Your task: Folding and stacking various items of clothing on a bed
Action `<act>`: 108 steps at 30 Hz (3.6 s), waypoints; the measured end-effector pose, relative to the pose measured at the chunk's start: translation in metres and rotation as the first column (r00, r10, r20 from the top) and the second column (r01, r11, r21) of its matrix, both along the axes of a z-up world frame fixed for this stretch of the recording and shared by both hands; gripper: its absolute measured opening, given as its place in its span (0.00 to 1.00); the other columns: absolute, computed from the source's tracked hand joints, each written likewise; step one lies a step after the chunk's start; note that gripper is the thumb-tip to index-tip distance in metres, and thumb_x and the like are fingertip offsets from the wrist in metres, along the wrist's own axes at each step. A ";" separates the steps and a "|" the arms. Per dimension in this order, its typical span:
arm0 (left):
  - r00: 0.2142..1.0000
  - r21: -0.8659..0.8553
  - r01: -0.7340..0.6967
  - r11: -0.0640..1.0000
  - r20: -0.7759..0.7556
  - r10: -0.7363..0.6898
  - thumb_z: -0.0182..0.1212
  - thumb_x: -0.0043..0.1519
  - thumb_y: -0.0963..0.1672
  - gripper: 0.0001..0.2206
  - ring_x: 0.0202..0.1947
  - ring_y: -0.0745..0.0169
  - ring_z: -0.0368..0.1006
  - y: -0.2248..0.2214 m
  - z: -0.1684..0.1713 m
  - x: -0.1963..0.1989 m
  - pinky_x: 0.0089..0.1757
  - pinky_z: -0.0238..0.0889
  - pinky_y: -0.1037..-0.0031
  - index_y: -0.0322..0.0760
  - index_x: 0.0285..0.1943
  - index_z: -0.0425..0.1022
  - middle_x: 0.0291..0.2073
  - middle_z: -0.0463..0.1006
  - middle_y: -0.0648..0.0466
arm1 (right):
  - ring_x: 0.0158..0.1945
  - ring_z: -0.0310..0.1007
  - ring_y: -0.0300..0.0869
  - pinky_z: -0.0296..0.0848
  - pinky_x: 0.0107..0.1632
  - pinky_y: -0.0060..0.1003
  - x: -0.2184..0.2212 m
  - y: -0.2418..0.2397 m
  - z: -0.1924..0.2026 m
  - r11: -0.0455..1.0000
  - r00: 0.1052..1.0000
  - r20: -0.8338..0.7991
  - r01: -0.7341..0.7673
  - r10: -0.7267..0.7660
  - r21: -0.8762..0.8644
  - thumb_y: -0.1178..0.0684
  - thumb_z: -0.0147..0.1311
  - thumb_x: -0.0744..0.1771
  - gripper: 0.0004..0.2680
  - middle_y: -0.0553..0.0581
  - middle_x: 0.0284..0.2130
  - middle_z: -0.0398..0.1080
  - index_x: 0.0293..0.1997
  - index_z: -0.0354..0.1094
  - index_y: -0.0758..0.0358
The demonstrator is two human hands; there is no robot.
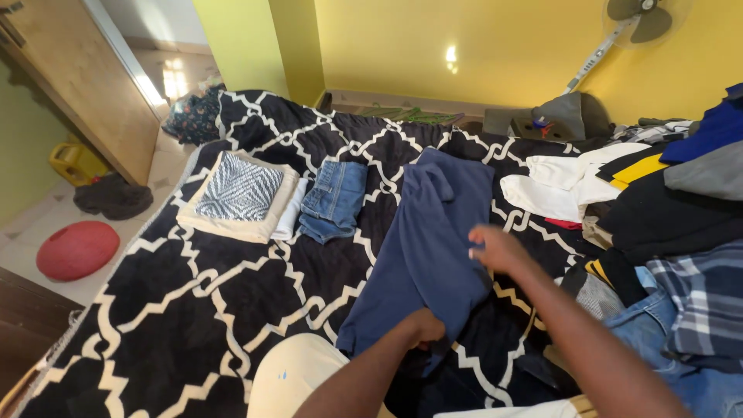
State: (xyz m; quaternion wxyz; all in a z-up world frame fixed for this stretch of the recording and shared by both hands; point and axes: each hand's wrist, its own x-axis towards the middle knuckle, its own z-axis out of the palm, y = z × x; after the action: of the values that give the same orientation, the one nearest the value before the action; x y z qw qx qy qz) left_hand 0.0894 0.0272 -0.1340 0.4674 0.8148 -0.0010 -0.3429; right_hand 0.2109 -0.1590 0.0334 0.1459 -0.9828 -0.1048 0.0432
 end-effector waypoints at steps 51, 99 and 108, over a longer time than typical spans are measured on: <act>0.561 -0.065 -0.623 0.779 0.657 0.503 0.73 0.54 0.47 0.16 0.47 0.47 0.75 0.056 0.044 0.237 0.50 0.69 0.58 0.43 0.48 0.73 0.40 0.74 0.50 | 0.24 0.71 0.41 0.69 0.27 0.33 -0.062 -0.017 -0.053 0.632 0.901 -0.430 0.367 -0.058 0.682 0.55 0.66 0.61 0.05 0.54 0.20 0.72 0.35 0.78 0.63; 0.763 0.201 -0.646 0.737 0.140 0.631 0.72 0.54 0.53 0.37 0.58 0.44 0.72 0.032 0.116 0.254 0.52 0.72 0.60 0.30 0.69 0.63 0.61 0.72 0.44 | 0.52 0.79 0.39 0.74 0.59 0.31 -0.042 -0.037 -0.077 0.728 0.890 -0.446 0.241 0.099 0.642 0.52 0.58 0.62 0.16 0.50 0.51 0.80 0.55 0.77 0.61; 0.577 -0.297 -0.791 0.535 -0.071 0.814 0.64 0.55 0.42 0.28 0.53 0.34 0.74 0.044 0.026 0.310 0.49 0.69 0.46 0.23 0.65 0.66 0.53 0.74 0.33 | 0.34 0.72 0.39 0.70 0.38 0.32 -0.058 -0.044 -0.029 0.605 0.833 -0.516 0.310 0.198 0.733 0.63 0.65 0.59 0.10 0.51 0.32 0.75 0.42 0.76 0.66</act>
State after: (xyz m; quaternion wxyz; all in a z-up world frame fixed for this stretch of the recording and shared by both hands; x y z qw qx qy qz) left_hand 0.3990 0.0712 -0.1080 0.6883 0.6566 0.3037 -0.0547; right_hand 0.1529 -0.2026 0.0046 0.5908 -0.7605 -0.0337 0.2673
